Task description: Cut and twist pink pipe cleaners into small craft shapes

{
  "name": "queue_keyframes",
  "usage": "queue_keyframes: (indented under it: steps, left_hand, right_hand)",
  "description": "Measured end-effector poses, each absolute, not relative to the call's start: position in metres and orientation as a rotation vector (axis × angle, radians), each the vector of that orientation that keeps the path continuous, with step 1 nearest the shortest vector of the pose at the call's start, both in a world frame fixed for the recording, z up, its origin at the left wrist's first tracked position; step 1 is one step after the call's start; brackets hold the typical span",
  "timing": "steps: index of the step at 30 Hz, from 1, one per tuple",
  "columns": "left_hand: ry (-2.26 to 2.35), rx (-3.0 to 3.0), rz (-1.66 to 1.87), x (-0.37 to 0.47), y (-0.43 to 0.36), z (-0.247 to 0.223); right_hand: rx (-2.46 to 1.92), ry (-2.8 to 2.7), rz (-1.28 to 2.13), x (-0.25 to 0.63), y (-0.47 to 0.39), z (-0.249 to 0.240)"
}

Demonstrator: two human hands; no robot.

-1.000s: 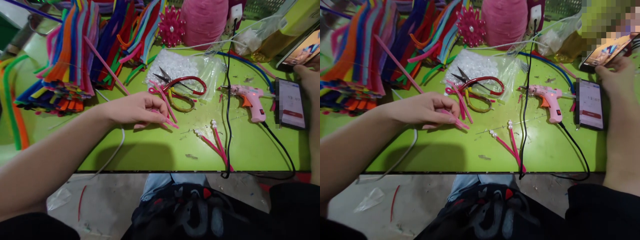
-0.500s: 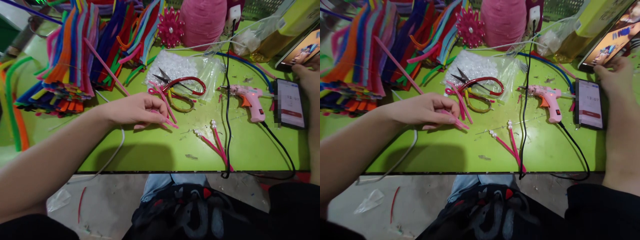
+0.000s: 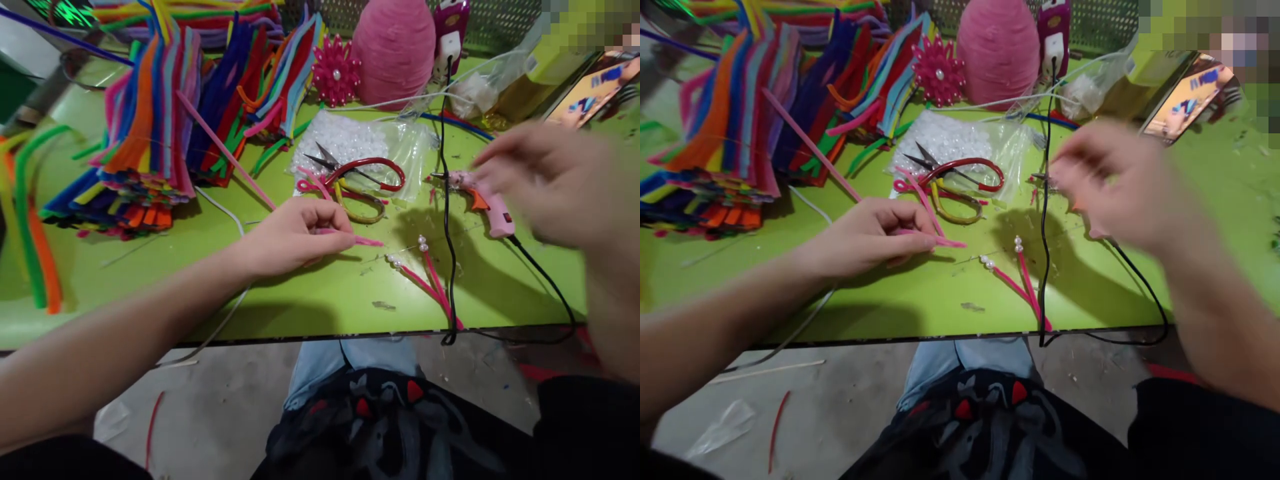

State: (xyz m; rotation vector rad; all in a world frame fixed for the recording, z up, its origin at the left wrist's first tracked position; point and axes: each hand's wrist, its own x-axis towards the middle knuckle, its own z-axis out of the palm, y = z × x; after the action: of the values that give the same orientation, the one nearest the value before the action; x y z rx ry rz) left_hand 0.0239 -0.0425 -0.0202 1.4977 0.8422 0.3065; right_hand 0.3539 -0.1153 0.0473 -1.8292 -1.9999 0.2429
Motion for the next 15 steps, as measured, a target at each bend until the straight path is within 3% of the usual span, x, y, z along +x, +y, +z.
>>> queue_keyframes:
  steps: [4, 15]
  left_hand:
    - [0.787, 1.532, 0.324, 0.024, -0.051, -0.018]
    - [0.757, 1.296, 0.647, 0.023, -0.049, -0.036]
  right_hand:
    - [-1.512, -2.605, 0.536, 0.232, -0.122, 0.007]
    - [-1.351, -1.913, 1.292, 0.239, -0.116, -0.007]
